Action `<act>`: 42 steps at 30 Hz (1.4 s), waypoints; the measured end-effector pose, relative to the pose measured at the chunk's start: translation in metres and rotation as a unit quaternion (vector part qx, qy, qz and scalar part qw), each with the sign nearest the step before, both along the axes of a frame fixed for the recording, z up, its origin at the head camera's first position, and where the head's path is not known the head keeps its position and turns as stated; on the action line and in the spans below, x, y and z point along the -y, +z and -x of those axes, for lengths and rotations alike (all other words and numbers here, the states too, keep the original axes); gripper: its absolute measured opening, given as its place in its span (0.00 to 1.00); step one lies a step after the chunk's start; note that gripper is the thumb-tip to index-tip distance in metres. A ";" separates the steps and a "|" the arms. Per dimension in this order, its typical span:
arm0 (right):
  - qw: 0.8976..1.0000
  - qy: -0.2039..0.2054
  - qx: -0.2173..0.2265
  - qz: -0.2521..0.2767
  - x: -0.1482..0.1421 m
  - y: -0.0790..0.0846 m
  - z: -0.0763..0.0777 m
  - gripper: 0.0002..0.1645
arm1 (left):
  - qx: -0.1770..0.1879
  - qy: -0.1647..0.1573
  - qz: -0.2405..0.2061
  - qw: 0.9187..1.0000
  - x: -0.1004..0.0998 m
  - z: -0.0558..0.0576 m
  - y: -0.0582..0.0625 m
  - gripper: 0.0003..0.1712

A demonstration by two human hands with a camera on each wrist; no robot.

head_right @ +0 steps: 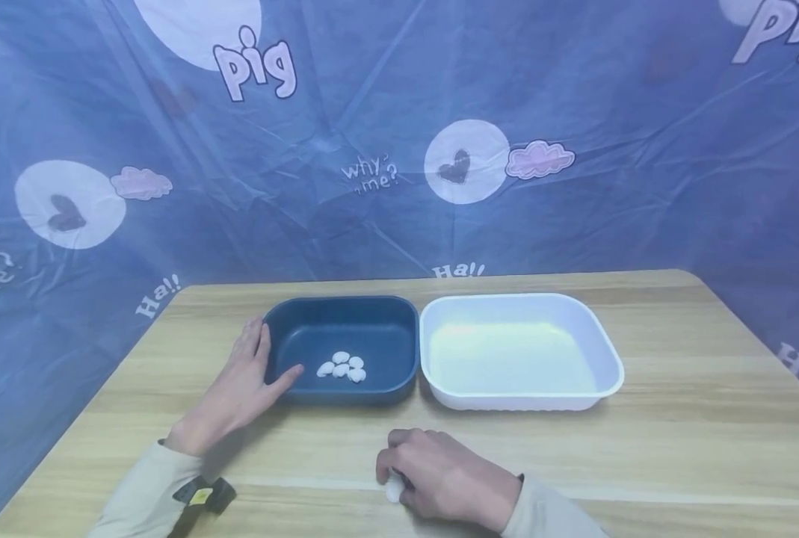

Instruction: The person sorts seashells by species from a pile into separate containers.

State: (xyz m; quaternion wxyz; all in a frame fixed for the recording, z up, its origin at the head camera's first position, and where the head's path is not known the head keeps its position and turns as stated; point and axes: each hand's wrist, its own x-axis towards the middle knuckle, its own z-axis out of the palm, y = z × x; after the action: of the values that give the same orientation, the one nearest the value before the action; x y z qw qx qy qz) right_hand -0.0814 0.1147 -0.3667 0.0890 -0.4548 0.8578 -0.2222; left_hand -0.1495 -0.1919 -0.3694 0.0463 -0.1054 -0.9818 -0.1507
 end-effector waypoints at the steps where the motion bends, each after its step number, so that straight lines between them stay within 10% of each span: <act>1: 1.000 -0.002 0.002 0.000 0.001 0.000 0.000 0.14 | 0.000 0.000 0.000 1.000 0.000 0.000 0.000 0.60; 42: 0.999 -0.014 0.002 -0.030 0.008 -0.001 -0.007 0.10 | 0.004 0.001 0.003 1.000 -0.001 0.001 0.003 0.58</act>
State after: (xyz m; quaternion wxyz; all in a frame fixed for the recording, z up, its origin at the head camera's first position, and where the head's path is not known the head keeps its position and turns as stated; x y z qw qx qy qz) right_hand -0.0743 0.1067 -0.3680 0.1008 -0.4391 0.8705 -0.1984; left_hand -0.1503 -0.1914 -0.3664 0.0422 -0.1039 -0.9825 -0.1485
